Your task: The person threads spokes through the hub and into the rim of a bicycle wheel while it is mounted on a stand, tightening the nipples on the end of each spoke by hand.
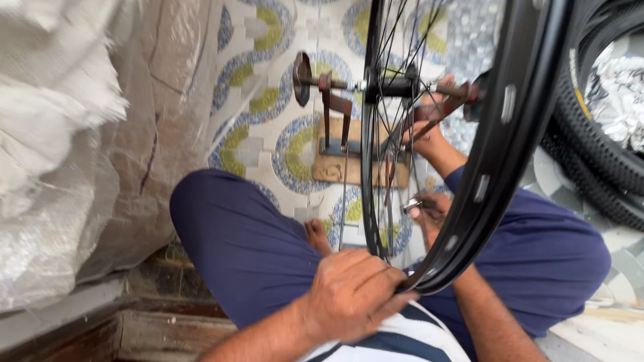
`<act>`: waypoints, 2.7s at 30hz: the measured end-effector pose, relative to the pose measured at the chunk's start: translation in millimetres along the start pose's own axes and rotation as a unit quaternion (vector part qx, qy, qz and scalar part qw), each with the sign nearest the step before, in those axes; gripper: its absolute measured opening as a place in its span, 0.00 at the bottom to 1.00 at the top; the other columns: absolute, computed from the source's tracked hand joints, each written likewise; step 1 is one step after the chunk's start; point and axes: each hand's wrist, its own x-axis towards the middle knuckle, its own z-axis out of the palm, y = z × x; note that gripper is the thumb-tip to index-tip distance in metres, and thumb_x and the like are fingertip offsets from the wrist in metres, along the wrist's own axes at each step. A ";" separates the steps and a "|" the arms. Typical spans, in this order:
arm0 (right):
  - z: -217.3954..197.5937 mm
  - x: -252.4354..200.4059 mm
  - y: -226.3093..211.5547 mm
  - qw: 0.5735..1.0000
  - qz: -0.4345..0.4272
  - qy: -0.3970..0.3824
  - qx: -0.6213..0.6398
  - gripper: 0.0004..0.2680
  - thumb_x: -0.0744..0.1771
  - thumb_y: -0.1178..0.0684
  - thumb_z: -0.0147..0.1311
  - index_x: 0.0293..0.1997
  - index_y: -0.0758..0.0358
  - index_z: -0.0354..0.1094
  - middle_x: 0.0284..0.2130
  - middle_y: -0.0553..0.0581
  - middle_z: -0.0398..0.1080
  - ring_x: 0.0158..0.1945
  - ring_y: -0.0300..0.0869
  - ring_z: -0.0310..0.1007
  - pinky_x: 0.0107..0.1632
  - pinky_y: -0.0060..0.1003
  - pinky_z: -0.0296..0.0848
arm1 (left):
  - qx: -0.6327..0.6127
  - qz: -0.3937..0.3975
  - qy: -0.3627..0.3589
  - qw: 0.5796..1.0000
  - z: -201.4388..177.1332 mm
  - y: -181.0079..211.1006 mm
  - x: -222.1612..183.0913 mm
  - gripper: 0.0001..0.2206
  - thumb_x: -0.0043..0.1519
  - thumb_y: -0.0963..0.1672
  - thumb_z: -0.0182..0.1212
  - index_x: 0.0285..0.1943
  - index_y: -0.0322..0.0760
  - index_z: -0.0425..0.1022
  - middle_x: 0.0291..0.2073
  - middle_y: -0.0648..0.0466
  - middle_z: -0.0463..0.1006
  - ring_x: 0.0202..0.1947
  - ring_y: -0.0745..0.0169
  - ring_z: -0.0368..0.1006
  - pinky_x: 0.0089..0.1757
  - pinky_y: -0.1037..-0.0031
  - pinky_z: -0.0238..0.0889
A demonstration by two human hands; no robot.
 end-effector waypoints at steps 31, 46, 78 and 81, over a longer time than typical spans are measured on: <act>-13.5 -16.3 -24.5 0.989 0.102 -0.041 0.098 0.14 0.68 0.60 0.51 0.61 0.68 0.69 0.51 0.62 0.74 0.50 0.45 0.78 0.53 0.39 0.76 | 0.110 -0.032 -0.146 0.983 32.6 -68.6 -46.4 0.11 0.60 0.42 0.65 0.48 0.29 0.77 0.34 0.49 0.78 0.35 0.52 0.76 0.37 0.62 0.69; 28.9 -0.4 -41.7 0.971 0.107 -0.207 0.051 0.16 0.66 0.61 0.61 0.59 0.74 0.66 0.48 0.61 0.75 0.55 0.43 0.74 0.57 0.36 0.71 | -0.131 -0.343 -0.038 0.930 71.1 -178.5 -16.0 0.39 0.60 0.59 0.62 0.73 0.30 0.61 0.63 0.34 0.70 0.61 0.39 0.71 0.56 0.59 0.64; 57.1 -26.2 -101.9 0.942 -0.062 -0.127 -0.304 0.11 0.61 0.55 0.70 0.37 0.72 0.74 0.26 0.60 0.77 0.29 0.42 0.78 0.35 0.37 0.75 | -0.219 -0.381 -0.045 0.897 78.7 -184.2 -19.9 0.43 0.56 0.61 0.61 0.73 0.34 0.55 0.58 0.37 0.75 0.61 0.44 0.73 0.56 0.60 0.67; 44.1 -29.1 -101.6 0.948 -0.095 -0.108 -0.285 0.10 0.62 0.56 0.67 0.42 0.71 0.74 0.32 0.58 0.79 0.36 0.38 0.81 0.39 0.34 0.77 | -0.219 -0.435 -0.049 0.872 82.6 -189.4 -21.1 0.29 0.69 0.57 0.51 0.71 0.37 0.65 0.53 0.41 0.78 0.58 0.48 0.75 0.55 0.62 0.67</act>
